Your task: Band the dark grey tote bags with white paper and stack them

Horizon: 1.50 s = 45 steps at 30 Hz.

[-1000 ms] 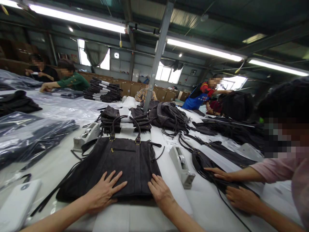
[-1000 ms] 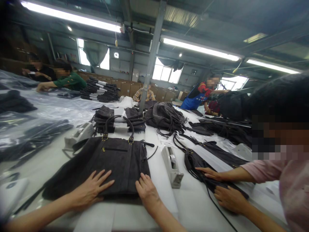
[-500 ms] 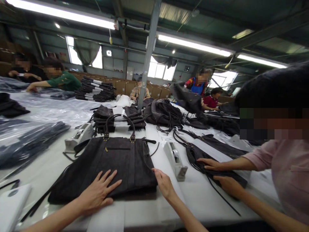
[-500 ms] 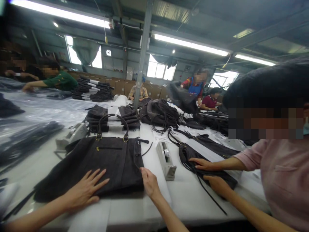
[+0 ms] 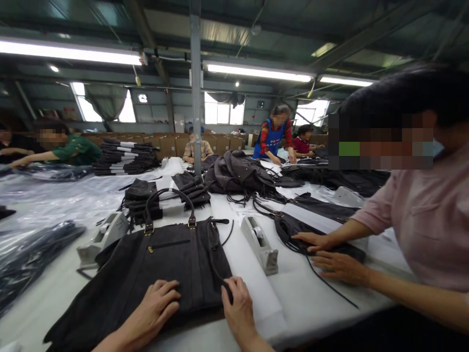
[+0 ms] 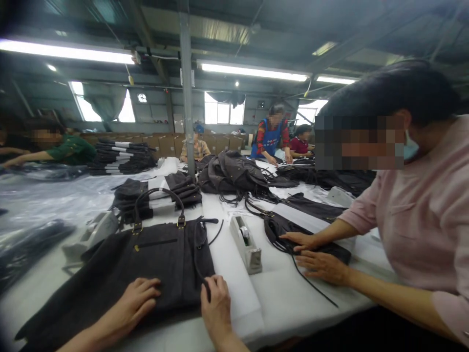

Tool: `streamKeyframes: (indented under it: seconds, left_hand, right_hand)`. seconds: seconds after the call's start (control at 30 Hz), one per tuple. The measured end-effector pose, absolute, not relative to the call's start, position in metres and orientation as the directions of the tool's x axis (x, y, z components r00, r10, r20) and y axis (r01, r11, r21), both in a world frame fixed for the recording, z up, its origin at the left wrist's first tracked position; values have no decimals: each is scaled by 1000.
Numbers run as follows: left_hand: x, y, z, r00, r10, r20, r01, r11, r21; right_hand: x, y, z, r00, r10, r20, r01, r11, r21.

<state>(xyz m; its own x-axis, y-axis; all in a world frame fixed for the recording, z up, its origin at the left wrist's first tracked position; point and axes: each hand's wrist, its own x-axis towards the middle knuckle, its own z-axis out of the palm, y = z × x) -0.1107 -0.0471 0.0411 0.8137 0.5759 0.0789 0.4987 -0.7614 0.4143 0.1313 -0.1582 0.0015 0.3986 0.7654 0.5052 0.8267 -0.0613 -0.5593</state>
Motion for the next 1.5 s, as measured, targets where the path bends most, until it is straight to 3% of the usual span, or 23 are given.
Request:
streamKeyframes:
  seconds: [0.1, 0.17, 0.3, 0.4, 0.53, 0.63, 0.73, 0.83, 0.9, 0.97, 1.07, 1.17, 1.23, 1.3, 1.37, 1.43, 1.5]
  left_hand:
    - [-57, -48, 52, 773, 590, 233, 362, -712, 602]
    - [-26, -48, 45, 720, 643, 262, 300, -628, 718]
    - [-4, -48, 11, 616, 740, 271, 261, -515, 816]
    - [-9, -48, -8, 540, 780, 315, 273, -517, 811]
    - [-14, -45, -9, 465, 835, 294, 294, -459, 838]
    - [-14, -45, -4, 392, 877, 279, 296, -407, 864]
    - [-14, -44, -3, 350, 902, 253, 305, -365, 879]
    - [-6, -36, -1, 373, 918, 131, 294, -251, 922]
    - [7, -27, 3, 442, 896, -42, 328, -117, 937]
    - [24, -17, 5, 485, 848, -214, 425, -15, 905]
    - [47, -6, 4, 488, 813, -319, 536, 10, 844]
    - [54, -2, -5, 517, 799, -307, 521, -10, 854]
    - [50, -2, -11, 532, 809, -248, 435, -10, 900]
    - [43, -3, -15, 517, 840, -164, 257, 30, 966]
    - [36, -5, -16, 465, 879, -105, 58, 88, 994]
    - [32, -7, -15, 423, 901, -94, -52, 128, 990]
    - [32, -8, -13, 392, 915, -94, -91, 140, 986]
  right_hand:
    - [134, -158, -2, 412, 745, 525, 806, -29, -591]
    - [136, -159, -5, 416, 736, 534, 793, -5, -610]
    - [138, -164, -13, 401, 743, 537, 792, 14, -611]
    - [137, -163, -9, 327, 714, 619, 879, 10, -476]
    - [128, -149, 9, -8, 709, 706, 978, 153, -143]
    - [122, -140, 11, -166, 780, 603, 954, 282, -102]
    - [120, -142, -8, -196, 828, 526, 954, 285, -92]
    - [123, -148, -26, -196, 830, 522, 958, 277, -80]
    - [125, -151, -31, -187, 827, 531, 959, 271, -86]
    - [125, -151, -33, -186, 822, 537, 956, 277, -92]
    - [122, -150, -37, -179, 817, 548, 953, 282, -108]
    - [119, -150, -33, -168, 805, 569, 935, 313, -166]
    - [124, -149, -18, -122, 795, 594, 877, 366, -310]
    - [139, -144, 5, 81, 800, 595, 765, 332, -552]
    - [159, -131, 27, 393, 772, 500, 611, 187, -769]
    - [179, -110, 39, 580, 718, 386, 503, 57, -862]
    - [189, -88, 36, 586, 745, 319, 477, 2, -879]
